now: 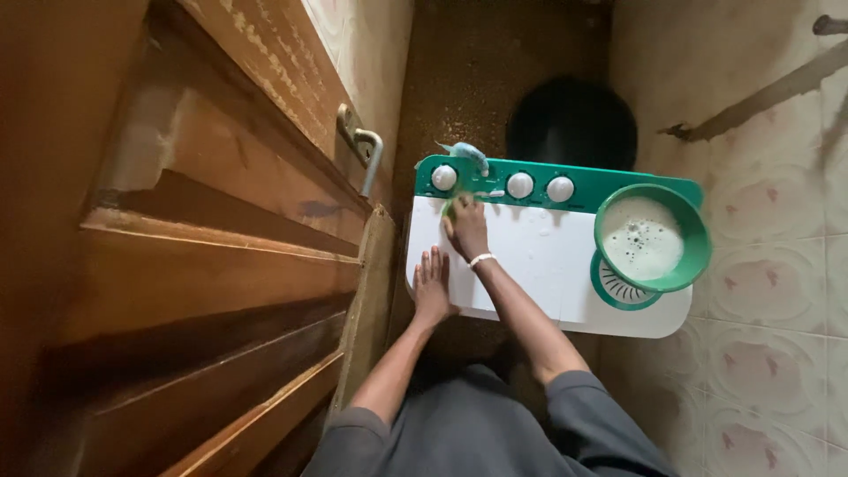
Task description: Cleaning a small portable washing machine and its components with a sponge and soapy water.
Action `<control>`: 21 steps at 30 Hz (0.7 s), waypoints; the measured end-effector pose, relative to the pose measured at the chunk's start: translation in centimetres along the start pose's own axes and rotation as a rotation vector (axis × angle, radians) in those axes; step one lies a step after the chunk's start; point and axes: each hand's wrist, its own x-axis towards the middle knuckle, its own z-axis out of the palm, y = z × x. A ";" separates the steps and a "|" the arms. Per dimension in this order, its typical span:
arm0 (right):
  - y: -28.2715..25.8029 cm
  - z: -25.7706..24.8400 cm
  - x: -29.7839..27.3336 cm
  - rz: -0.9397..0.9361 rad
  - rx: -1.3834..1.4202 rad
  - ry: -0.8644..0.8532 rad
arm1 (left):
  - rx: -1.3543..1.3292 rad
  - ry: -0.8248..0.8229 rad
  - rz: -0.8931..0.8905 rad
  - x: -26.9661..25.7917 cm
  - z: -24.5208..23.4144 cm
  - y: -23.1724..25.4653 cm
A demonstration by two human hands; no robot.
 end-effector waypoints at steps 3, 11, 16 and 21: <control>-1.6 -1.8 -1.4 0.113 -0.032 -0.262 | -0.048 0.034 0.021 -0.1 0.5 -0.3; 4.5 2.9 0.0 -0.007 0.035 -0.075 | -0.052 -0.088 -0.104 0.0 -1.1 1.6; 3.9 5.9 1.1 -0.001 -0.117 0.014 | -0.026 0.006 -0.099 -0.4 1.1 1.1; 1.3 13.1 -3.2 -0.040 -0.037 -0.069 | 0.052 0.195 -0.057 1.7 6.0 -0.2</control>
